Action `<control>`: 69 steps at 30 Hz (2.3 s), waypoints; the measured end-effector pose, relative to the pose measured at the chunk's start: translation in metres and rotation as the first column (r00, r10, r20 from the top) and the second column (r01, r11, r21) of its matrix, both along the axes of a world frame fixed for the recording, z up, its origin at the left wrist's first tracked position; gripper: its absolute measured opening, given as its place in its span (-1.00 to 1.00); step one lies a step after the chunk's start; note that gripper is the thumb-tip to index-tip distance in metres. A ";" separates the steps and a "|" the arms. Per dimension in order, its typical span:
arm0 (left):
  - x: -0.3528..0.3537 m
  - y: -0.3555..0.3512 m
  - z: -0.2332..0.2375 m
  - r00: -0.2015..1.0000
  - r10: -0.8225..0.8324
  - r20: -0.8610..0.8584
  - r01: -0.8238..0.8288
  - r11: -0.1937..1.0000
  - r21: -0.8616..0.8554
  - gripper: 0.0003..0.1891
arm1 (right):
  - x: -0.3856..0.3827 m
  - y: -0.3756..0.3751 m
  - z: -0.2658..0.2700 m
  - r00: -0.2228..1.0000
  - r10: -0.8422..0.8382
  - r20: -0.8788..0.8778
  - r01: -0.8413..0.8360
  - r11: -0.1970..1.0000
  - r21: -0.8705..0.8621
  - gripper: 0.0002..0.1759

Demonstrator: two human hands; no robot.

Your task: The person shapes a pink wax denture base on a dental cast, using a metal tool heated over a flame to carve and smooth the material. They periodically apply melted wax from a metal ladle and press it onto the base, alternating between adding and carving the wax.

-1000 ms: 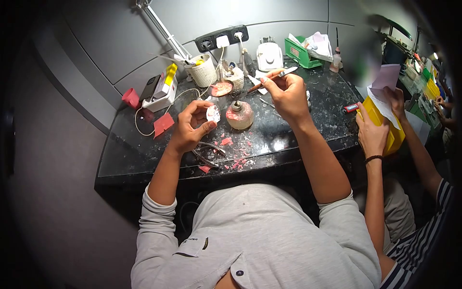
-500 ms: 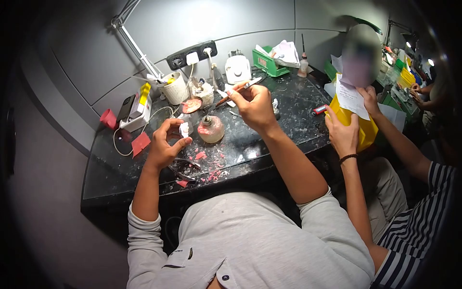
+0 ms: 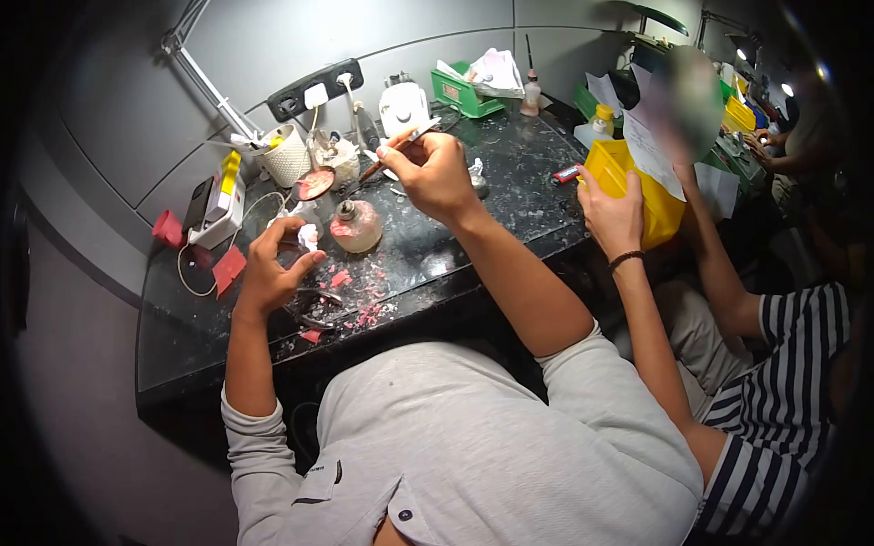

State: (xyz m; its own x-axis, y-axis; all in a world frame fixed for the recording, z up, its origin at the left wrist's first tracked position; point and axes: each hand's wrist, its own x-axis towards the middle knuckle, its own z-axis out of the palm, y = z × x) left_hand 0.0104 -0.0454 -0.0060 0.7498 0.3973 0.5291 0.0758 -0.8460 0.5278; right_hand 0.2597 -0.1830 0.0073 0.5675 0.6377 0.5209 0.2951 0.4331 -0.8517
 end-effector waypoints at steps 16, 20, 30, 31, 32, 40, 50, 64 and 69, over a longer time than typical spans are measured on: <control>-0.004 0.004 0.001 0.999 -0.002 0.040 -0.003 0.994 0.110 -0.50 | -0.004 -0.002 0.003 0.998 0.067 0.006 -0.068 0.997 0.033 -0.86; -0.011 0.009 -0.002 0.998 0.052 -0.031 -0.049 0.996 0.072 -0.47 | -0.009 -0.003 0.007 0.997 0.070 -0.020 -0.069 0.995 0.069 -0.88; -0.002 0.053 -0.027 0.942 -0.049 0.331 -0.139 0.844 0.518 -0.72 | 0.013 0.011 -0.016 0.996 -0.083 0.041 0.075 0.983 0.169 -0.89; 0.004 0.057 -0.036 0.921 -0.085 0.380 -0.150 0.823 0.548 -0.75 | 0.012 0.010 -0.017 0.995 -0.092 0.032 0.085 0.982 0.170 -0.88; 0.004 0.056 -0.029 0.895 -0.131 0.426 -0.158 0.800 0.579 -0.77 | 0.014 0.008 -0.017 0.994 -0.106 0.023 0.100 0.979 0.175 -0.88; -0.006 0.057 -0.031 0.941 -0.126 0.314 -0.149 0.681 0.717 -0.84 | 0.005 -0.004 -0.016 0.990 -0.132 0.051 0.123 0.981 0.149 -0.90; -0.004 0.082 -0.051 0.916 -0.190 0.354 -0.147 0.663 0.734 -0.73 | -0.005 -0.012 -0.010 0.951 -0.211 0.228 0.187 0.975 0.124 -0.88; -0.003 0.088 -0.060 0.948 -0.107 0.300 -0.123 0.746 0.654 -0.87 | -0.002 -0.003 -0.019 0.924 -0.125 0.361 0.079 0.987 0.139 -0.94; -0.017 0.041 -0.012 0.992 -0.122 -0.042 0.125 0.988 0.085 -0.72 | -0.002 -0.006 -0.017 0.889 -0.216 0.405 0.167 0.974 0.152 -0.96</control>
